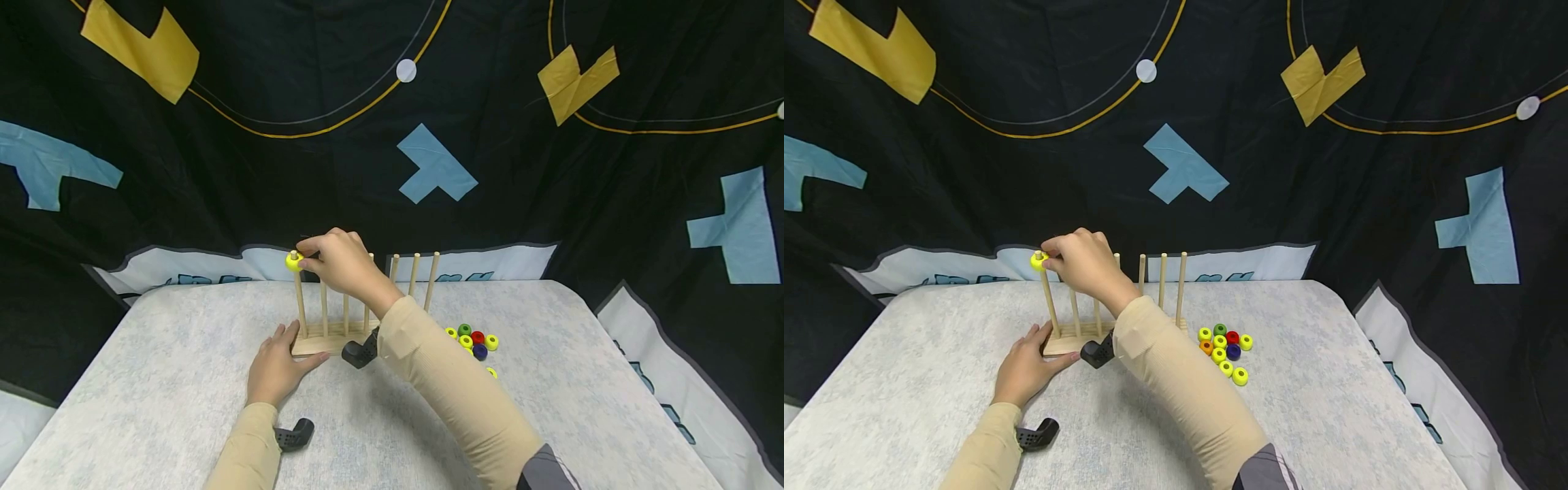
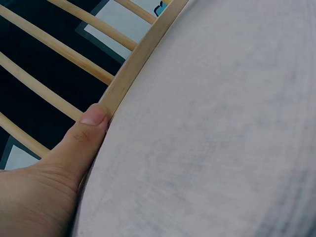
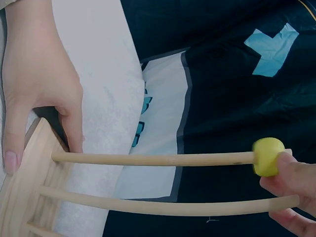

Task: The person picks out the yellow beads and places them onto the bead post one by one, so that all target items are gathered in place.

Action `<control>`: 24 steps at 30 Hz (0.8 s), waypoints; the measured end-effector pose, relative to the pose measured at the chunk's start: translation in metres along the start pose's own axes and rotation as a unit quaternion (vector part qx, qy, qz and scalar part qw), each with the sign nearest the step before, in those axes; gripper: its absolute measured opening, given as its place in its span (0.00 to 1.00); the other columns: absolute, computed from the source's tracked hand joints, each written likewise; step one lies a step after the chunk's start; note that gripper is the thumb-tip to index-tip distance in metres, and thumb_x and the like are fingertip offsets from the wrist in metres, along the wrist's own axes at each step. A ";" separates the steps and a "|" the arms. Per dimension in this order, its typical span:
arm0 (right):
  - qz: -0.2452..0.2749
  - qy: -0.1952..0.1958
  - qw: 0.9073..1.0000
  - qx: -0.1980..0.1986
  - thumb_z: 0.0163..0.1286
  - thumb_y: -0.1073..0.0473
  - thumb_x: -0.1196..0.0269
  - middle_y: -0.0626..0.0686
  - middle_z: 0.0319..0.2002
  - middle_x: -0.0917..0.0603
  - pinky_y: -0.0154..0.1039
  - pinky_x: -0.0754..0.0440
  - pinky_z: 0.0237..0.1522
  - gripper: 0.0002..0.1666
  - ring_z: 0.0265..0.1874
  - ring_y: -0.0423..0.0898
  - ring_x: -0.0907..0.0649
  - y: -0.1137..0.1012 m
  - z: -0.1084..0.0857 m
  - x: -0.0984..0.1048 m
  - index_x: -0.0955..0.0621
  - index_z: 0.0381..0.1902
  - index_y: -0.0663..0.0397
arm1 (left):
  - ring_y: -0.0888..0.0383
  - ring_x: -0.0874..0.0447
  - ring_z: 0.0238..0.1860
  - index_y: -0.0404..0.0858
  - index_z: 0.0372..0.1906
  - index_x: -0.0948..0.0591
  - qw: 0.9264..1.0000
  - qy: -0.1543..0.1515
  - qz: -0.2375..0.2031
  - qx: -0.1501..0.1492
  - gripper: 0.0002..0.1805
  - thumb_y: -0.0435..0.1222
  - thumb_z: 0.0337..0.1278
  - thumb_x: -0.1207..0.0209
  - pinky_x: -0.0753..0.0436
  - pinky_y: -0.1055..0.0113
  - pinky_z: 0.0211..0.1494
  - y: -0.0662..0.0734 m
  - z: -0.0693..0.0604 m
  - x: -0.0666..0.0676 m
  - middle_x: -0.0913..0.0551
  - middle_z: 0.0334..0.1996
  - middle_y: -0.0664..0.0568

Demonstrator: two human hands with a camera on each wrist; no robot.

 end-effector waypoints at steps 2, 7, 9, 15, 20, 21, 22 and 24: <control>0.004 -0.002 1.000 -0.001 0.71 0.51 0.36 0.42 0.52 0.12 0.38 0.26 0.60 0.20 0.53 0.41 0.20 0.001 -0.001 0.000 0.17 0.59 0.46 | 0.24 0.41 0.70 0.38 0.75 0.37 1.000 0.003 -0.001 -0.001 0.60 0.71 0.43 0.36 0.35 0.29 0.69 0.000 0.000 0.000 0.40 0.74 0.31; 0.021 -0.006 1.000 -0.006 0.72 0.52 0.37 0.44 0.53 0.13 0.31 0.20 0.55 0.20 0.54 0.41 0.20 0.004 -0.003 0.002 0.17 0.59 0.48 | 0.24 0.38 0.69 0.38 0.75 0.36 1.000 0.011 0.001 -0.004 0.59 0.70 0.43 0.35 0.34 0.30 0.68 0.001 0.000 0.000 0.38 0.73 0.30; 0.027 -0.005 1.000 -0.007 0.71 0.53 0.37 0.44 0.54 0.13 0.30 0.19 0.55 0.20 0.55 0.42 0.20 0.005 -0.004 0.005 0.18 0.60 0.48 | 0.24 0.38 0.69 0.37 0.75 0.36 1.000 0.011 0.003 -0.004 0.59 0.70 0.43 0.35 0.33 0.29 0.68 0.001 0.000 0.000 0.38 0.73 0.30; 0.050 0.006 0.999 0.007 0.71 0.54 0.36 0.45 0.54 0.13 0.33 0.20 0.60 0.21 0.58 0.43 0.21 0.005 -0.008 0.019 0.19 0.60 0.49 | 0.24 0.39 0.69 0.37 0.75 0.37 1.000 0.007 0.004 -0.001 0.60 0.72 0.42 0.37 0.34 0.29 0.68 0.001 0.000 0.000 0.39 0.73 0.30; 0.052 0.030 0.998 0.019 0.70 0.53 0.35 0.46 0.55 0.14 0.33 0.21 0.60 0.22 0.57 0.42 0.21 0.007 -0.015 0.035 0.19 0.61 0.49 | 0.24 0.39 0.69 0.37 0.75 0.36 1.000 0.009 0.001 -0.001 0.60 0.71 0.42 0.35 0.33 0.29 0.68 0.002 0.000 0.001 0.39 0.73 0.29; 0.049 0.037 0.998 0.023 0.70 0.53 0.35 0.46 0.55 0.13 0.33 0.21 0.60 0.22 0.57 0.42 0.21 0.008 -0.018 0.039 0.19 0.61 0.49 | 0.24 0.39 0.69 0.37 0.74 0.36 1.000 0.009 0.000 -0.001 0.59 0.70 0.42 0.35 0.33 0.29 0.67 0.002 -0.001 0.001 0.39 0.73 0.29; 0.046 0.043 0.998 0.026 0.70 0.53 0.35 0.46 0.55 0.14 0.33 0.21 0.61 0.22 0.57 0.42 0.21 0.009 -0.021 0.042 0.19 0.61 0.49 | 0.23 0.39 0.69 0.37 0.74 0.36 1.000 0.008 0.000 -0.001 0.59 0.70 0.43 0.35 0.33 0.29 0.67 0.002 -0.001 0.001 0.39 0.73 0.29; 0.043 0.057 0.997 0.032 0.70 0.53 0.35 0.46 0.54 0.13 0.34 0.22 0.62 0.22 0.58 0.42 0.21 0.012 -0.028 0.049 0.19 0.60 0.50 | 0.24 0.39 0.69 0.37 0.74 0.36 1.000 0.008 -0.001 -0.002 0.59 0.70 0.43 0.35 0.33 0.29 0.67 0.003 -0.001 0.001 0.39 0.73 0.29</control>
Point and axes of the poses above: each hand's wrist, its own z-axis towards the middle knuckle, its own x-axis out of the back of the hand, y = z × x, the point moved 8 cm from there along z, towards the middle knuckle
